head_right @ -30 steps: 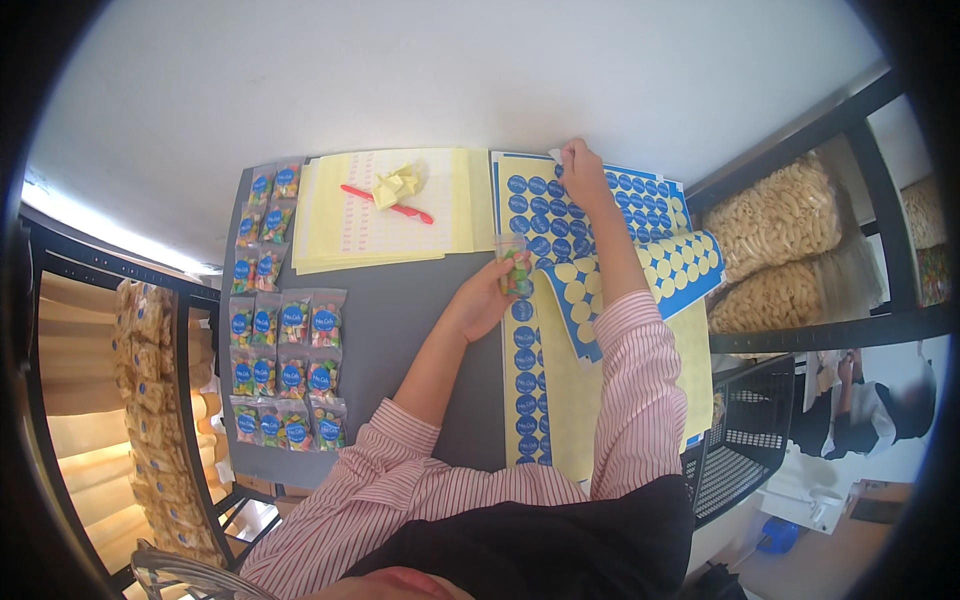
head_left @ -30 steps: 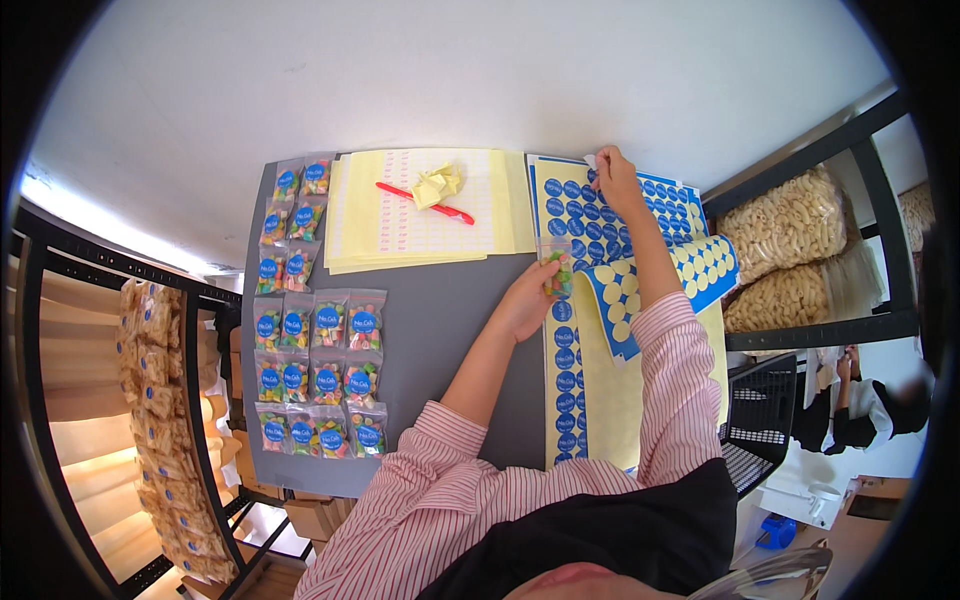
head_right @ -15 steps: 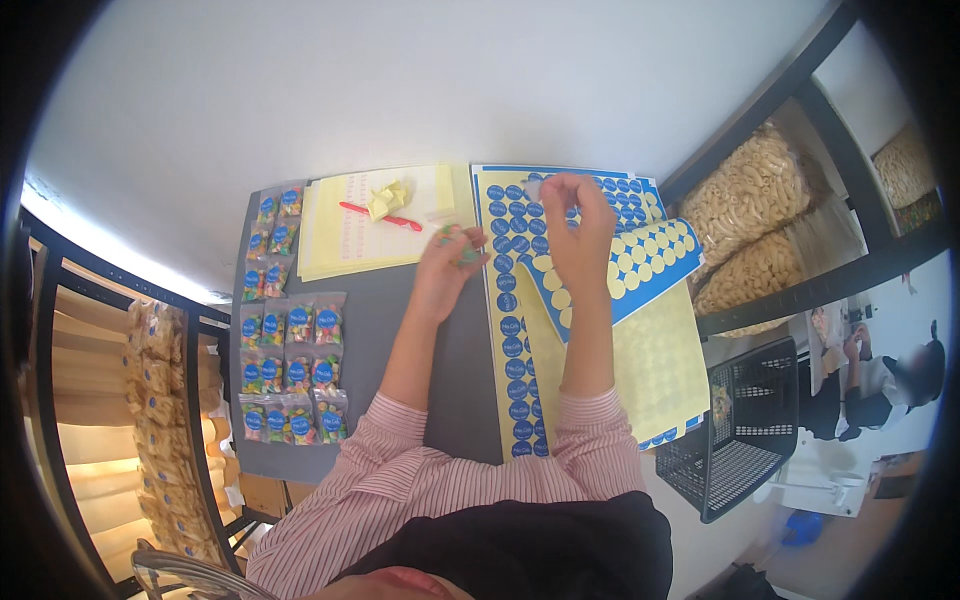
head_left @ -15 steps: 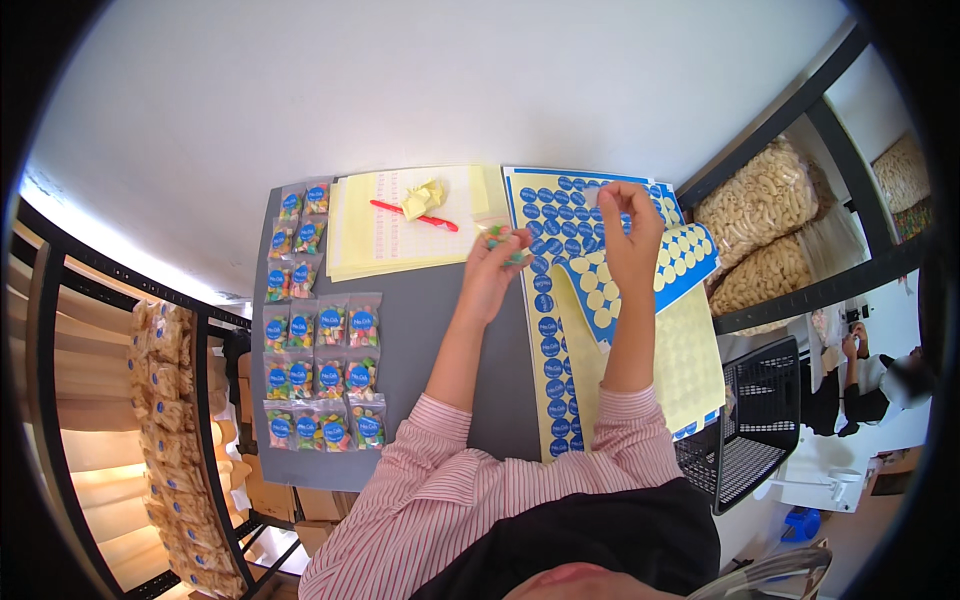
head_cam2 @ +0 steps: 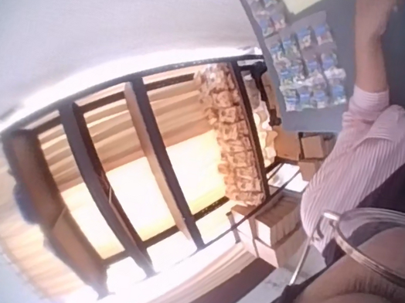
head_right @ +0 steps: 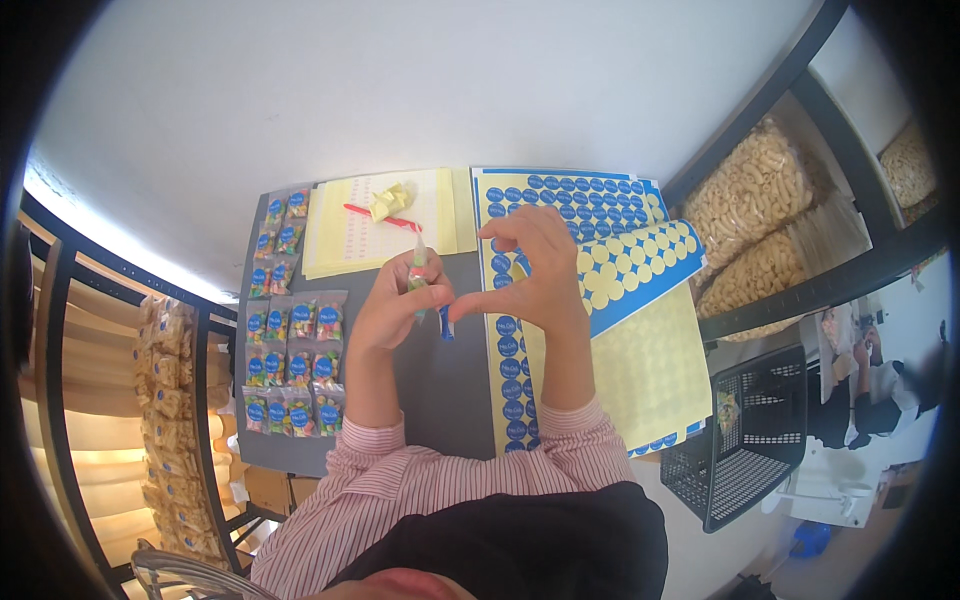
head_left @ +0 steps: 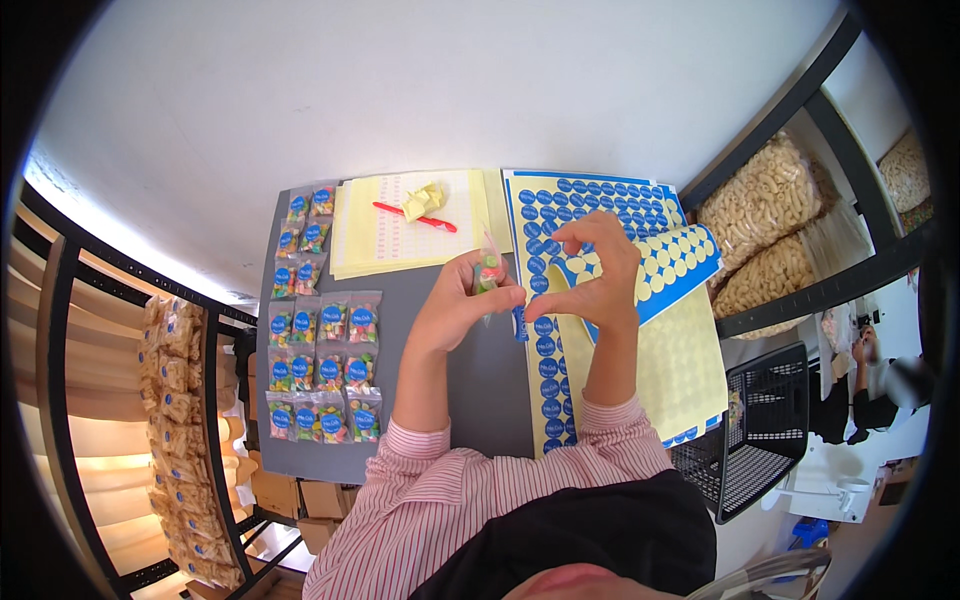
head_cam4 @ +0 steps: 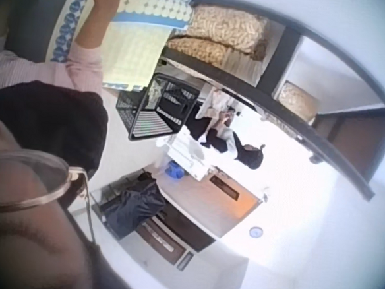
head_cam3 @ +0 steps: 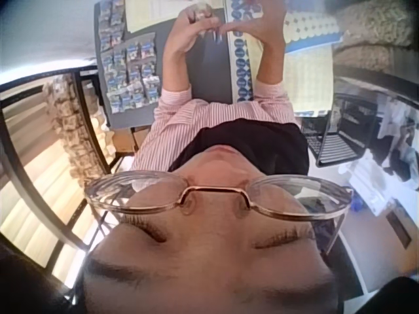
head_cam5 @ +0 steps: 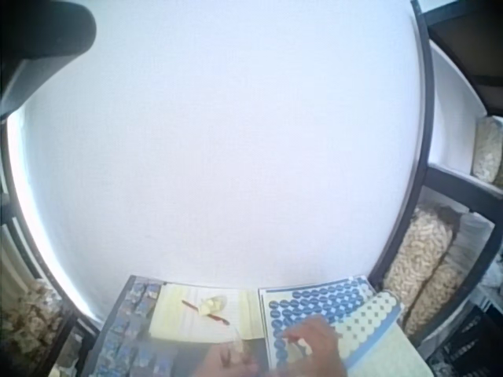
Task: The person repeatedly picks small transparent packets of colorful candies, peels blue circular stickers from a sheet, and applies one sticker to each packet. The labeled packets are placed into a black basket. The person also handles a yellow notepad and a red pen on the table.
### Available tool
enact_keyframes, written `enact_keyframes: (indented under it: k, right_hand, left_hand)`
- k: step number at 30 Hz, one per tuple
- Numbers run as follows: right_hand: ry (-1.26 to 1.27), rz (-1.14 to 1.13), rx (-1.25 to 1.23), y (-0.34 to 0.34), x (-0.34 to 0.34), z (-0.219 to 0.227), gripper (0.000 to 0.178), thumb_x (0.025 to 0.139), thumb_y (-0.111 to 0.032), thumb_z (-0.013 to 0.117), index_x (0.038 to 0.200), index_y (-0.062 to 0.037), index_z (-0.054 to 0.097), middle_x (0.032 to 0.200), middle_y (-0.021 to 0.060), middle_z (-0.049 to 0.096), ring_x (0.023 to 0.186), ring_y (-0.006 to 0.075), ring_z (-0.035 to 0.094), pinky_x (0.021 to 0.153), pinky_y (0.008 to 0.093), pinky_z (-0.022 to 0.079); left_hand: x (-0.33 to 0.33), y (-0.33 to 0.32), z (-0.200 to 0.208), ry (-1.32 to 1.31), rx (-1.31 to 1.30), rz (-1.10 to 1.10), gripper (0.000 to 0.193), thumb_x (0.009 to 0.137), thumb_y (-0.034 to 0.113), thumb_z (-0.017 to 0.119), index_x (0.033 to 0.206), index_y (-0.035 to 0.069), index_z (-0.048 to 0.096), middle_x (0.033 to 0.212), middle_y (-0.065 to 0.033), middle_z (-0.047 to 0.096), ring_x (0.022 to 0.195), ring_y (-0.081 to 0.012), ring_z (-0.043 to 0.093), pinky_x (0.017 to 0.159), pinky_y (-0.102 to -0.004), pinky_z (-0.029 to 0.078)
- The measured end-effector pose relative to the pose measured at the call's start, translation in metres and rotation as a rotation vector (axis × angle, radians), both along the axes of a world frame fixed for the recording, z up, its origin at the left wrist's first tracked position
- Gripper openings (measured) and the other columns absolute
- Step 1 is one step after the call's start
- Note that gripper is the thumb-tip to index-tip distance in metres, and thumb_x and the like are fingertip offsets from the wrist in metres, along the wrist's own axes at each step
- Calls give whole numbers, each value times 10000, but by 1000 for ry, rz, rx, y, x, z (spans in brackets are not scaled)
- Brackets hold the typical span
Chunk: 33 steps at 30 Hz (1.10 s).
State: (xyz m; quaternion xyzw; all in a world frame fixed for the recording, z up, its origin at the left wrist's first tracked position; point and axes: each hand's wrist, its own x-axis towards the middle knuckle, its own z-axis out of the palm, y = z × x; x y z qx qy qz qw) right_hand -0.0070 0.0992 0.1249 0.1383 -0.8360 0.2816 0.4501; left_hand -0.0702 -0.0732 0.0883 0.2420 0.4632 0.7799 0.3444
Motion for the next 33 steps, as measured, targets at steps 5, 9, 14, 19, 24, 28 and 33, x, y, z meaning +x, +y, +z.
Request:
enact_keyframes:
  k: [5,9,14,19,24,28,33]
  right_hand:
    - [31,48,-33,2,-4,-3,745,304,-619,768,783,-80,583,663,-7,519,592,103,463,522,229,370]
    - [39,46,-99,1,-7,-5,710,299,-568,803,789,-104,585,607,-20,482,568,121,465,563,269,340]
    - [27,-1,-104,4,-10,-7,690,298,-537,822,785,-109,588,610,-17,487,571,120,467,549,259,364]
    - [-59,-175,-156,13,-7,-3,471,479,-308,856,798,-83,591,688,4,527,586,135,482,532,264,408]
    - [-172,83,-208,-5,-7,1,268,628,-119,770,867,-89,652,835,54,550,709,164,555,619,265,457]
    - [-258,194,-185,-20,-12,-3,180,647,-107,747,803,-84,660,903,54,547,816,186,554,721,291,451]
    - [-335,203,-243,-20,-12,-5,102,699,-88,692,789,-61,651,922,64,553,863,207,551,749,307,438]
  left_hand:
    - [-2,-5,6,-50,32,-111,260,689,17,697,805,93,477,723,-34,590,651,-71,533,580,-202,397]
    - [-3,-6,3,-130,140,-171,315,666,-17,692,803,113,441,717,-28,588,644,-65,525,573,-201,385]
    - [-3,-6,7,-92,108,-153,355,640,-34,699,808,121,428,709,-20,576,629,-60,504,562,-200,368]
    - [-9,-11,-3,-87,132,21,337,653,-46,685,815,106,433,710,-31,575,632,-65,505,558,-201,372]
    - [-11,-9,1,30,7,360,291,684,-37,677,866,56,471,731,-51,595,634,-64,526,551,-185,400]
    - [-11,-8,0,70,-18,411,301,696,-17,685,922,21,491,736,-49,602,630,-53,530,546,-172,406]
    - [-11,-8,3,54,-13,389,314,709,-8,684,951,8,486,783,-63,607,674,-70,551,574,-188,435]
